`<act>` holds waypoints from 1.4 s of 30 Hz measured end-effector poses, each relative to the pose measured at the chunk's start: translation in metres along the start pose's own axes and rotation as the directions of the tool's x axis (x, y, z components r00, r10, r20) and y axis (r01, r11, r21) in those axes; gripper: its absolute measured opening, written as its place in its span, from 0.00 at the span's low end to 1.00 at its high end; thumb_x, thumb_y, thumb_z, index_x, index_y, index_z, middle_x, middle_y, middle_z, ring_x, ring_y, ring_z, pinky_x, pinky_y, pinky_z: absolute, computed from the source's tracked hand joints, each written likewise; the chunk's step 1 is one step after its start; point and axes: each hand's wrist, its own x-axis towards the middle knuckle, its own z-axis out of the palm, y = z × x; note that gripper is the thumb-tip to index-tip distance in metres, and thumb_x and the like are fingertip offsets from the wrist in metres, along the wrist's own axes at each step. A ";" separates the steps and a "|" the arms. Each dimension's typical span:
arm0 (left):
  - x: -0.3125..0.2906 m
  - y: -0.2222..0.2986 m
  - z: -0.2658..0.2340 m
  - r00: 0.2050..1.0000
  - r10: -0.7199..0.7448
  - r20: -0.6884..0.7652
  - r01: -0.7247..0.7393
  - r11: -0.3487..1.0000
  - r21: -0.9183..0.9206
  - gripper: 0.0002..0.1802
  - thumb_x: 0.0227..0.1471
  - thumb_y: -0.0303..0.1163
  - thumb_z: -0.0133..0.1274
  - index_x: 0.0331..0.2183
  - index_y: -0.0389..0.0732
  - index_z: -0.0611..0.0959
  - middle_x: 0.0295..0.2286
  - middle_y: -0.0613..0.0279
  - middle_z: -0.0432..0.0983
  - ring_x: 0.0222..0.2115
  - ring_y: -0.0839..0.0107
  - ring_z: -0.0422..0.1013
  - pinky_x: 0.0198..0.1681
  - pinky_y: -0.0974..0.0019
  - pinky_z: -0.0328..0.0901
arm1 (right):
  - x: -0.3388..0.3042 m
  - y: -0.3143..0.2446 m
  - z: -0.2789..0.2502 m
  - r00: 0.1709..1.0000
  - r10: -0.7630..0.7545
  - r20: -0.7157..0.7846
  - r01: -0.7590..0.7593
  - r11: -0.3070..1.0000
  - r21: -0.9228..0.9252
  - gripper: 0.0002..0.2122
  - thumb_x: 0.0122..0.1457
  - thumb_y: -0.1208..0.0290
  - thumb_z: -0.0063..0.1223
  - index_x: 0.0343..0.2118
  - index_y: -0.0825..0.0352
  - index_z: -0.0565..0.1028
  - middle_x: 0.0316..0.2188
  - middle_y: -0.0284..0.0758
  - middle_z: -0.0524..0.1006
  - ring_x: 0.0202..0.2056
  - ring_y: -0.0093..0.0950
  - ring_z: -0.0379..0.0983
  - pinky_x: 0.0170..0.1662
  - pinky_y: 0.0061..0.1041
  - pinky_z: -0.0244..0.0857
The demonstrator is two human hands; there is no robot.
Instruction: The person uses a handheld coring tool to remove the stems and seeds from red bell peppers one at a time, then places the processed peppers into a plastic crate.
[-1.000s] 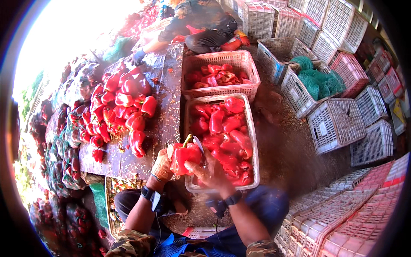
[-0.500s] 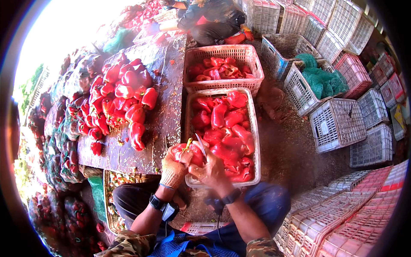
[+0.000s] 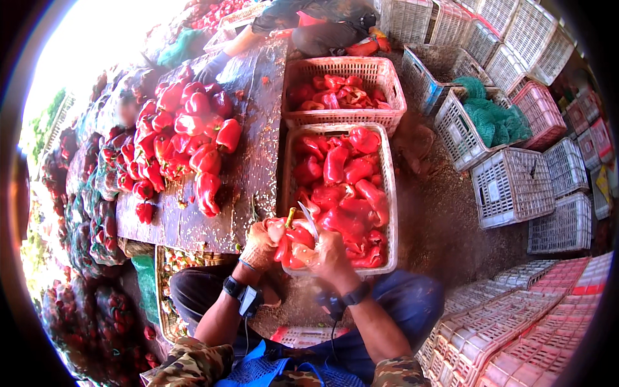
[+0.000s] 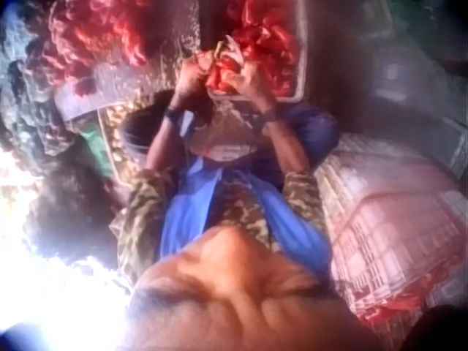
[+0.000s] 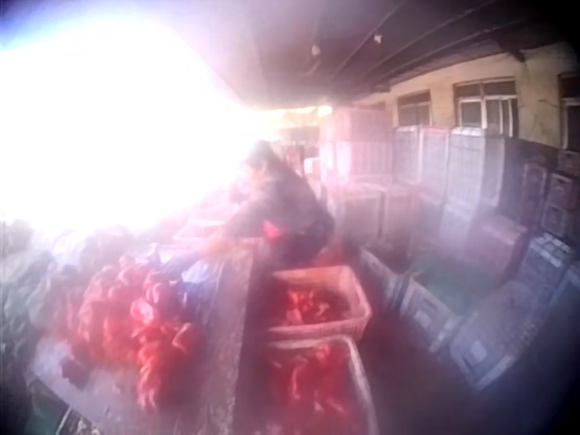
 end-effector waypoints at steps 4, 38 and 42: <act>0.005 0.008 -0.007 0.986 -0.122 0.116 0.132 0.988 -0.083 0.20 0.63 0.42 0.54 0.38 0.32 0.84 0.29 0.62 0.82 0.29 0.76 0.74 0.33 0.65 0.70 | 0.001 0.009 -0.002 0.999 0.032 -0.017 -0.033 0.999 -0.041 0.18 0.55 0.73 0.61 0.48 0.72 0.78 0.36 0.41 0.83 0.37 0.27 0.80 0.42 0.30 0.74; 0.050 0.021 -0.049 0.924 -0.069 -0.376 -0.178 0.793 -0.583 0.18 0.59 0.48 0.59 0.35 0.42 0.79 0.29 0.63 0.78 0.24 0.69 0.77 0.24 0.64 0.74 | 0.022 0.031 -0.035 0.923 0.081 -0.376 -0.053 0.995 0.084 0.17 0.59 0.77 0.59 0.52 0.68 0.76 0.37 0.32 0.82 0.34 0.21 0.78 0.37 0.25 0.73; 0.033 0.023 -0.080 0.928 -0.119 -0.353 -0.076 0.867 -0.492 0.17 0.59 0.42 0.60 0.36 0.35 0.81 0.28 0.61 0.77 0.26 0.65 0.79 0.24 0.59 0.76 | 0.020 0.023 -0.002 0.982 -0.016 -0.189 -0.091 0.836 -0.541 0.20 0.50 0.73 0.69 0.48 0.63 0.80 0.31 0.42 0.83 0.30 0.36 0.80 0.35 0.35 0.73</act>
